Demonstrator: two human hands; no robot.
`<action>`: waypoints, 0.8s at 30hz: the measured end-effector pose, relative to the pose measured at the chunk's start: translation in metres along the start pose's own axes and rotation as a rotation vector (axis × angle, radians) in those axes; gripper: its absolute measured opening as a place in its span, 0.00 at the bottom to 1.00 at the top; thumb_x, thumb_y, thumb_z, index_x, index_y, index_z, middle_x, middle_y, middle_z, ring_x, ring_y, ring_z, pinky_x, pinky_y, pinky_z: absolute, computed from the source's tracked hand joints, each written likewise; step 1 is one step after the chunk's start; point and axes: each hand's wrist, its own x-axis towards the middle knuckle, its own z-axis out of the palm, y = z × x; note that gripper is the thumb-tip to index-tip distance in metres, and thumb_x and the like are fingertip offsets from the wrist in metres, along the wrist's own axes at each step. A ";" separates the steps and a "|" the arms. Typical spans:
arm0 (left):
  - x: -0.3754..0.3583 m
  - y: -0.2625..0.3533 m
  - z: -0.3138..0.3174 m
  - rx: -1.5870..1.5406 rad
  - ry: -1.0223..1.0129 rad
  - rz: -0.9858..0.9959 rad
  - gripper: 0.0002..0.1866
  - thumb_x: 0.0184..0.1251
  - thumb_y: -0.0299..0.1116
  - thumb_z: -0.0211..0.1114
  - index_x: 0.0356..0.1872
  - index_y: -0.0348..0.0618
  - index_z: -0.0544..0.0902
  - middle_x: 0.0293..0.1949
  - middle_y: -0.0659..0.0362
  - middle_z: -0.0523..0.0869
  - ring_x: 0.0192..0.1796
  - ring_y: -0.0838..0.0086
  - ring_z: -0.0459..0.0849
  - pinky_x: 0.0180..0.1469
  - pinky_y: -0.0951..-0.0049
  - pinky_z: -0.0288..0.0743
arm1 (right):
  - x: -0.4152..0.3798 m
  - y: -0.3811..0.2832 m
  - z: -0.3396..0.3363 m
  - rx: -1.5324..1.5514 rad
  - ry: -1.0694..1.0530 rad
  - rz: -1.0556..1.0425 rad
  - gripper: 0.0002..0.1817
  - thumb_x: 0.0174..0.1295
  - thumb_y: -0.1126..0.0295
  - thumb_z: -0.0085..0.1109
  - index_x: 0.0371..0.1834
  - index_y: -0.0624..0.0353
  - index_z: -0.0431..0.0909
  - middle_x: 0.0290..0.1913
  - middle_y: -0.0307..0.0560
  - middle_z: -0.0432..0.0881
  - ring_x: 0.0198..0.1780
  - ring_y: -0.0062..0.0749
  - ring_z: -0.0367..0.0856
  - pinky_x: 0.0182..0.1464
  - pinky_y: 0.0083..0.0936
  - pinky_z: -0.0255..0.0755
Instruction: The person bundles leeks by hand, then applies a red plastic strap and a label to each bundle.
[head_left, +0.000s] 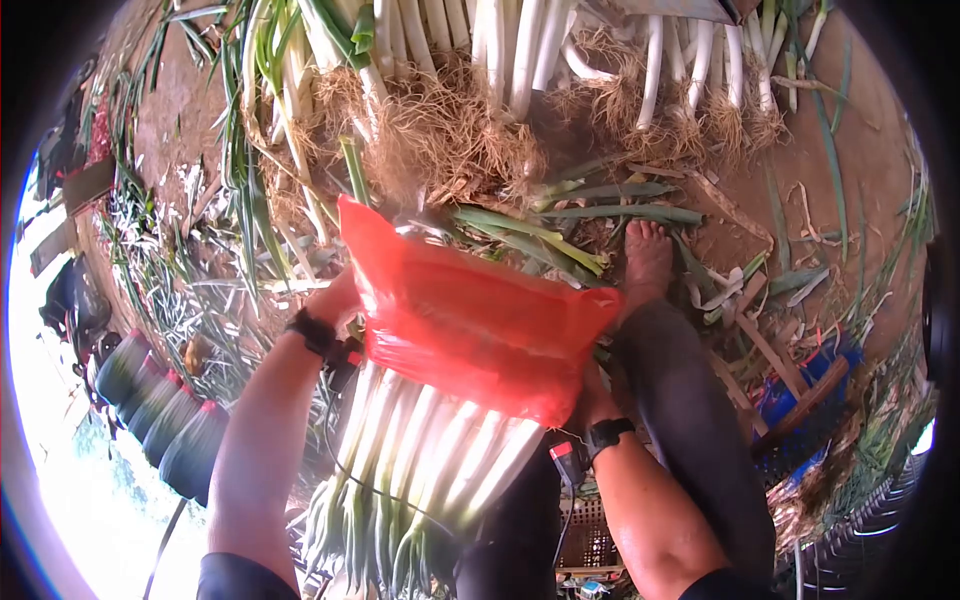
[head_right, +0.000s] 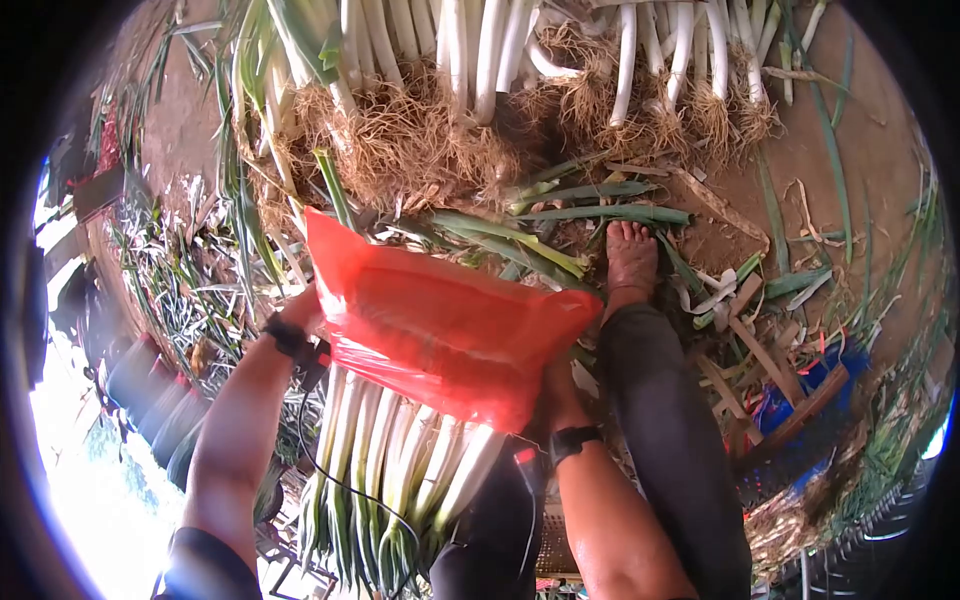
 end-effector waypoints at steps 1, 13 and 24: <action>0.002 -0.003 -0.002 0.032 0.025 0.008 0.21 0.80 0.33 0.64 0.70 0.40 0.77 0.57 0.56 0.89 0.54 0.70 0.88 0.56 0.65 0.86 | 0.014 0.002 -0.009 -0.075 0.006 -0.103 0.29 0.82 0.50 0.52 0.75 0.59 0.70 0.66 0.49 0.81 0.60 0.42 0.85 0.61 0.39 0.84; 0.004 -0.032 -0.030 0.575 0.137 0.230 0.16 0.74 0.29 0.69 0.60 0.40 0.84 0.49 0.56 0.90 0.51 0.74 0.87 0.53 0.67 0.84 | 0.022 0.017 -0.023 -0.104 0.036 -0.290 0.29 0.85 0.47 0.42 0.74 0.59 0.69 0.65 0.47 0.79 0.60 0.37 0.84 0.63 0.35 0.82; -0.123 0.016 0.150 1.670 0.640 0.771 0.23 0.61 0.31 0.75 0.60 0.54 0.87 0.58 0.56 0.86 0.61 0.59 0.86 0.63 0.58 0.82 | -0.077 -0.003 0.027 -1.180 0.557 -0.762 0.34 0.85 0.50 0.43 0.78 0.71 0.63 0.77 0.65 0.71 0.75 0.48 0.74 0.76 0.41 0.68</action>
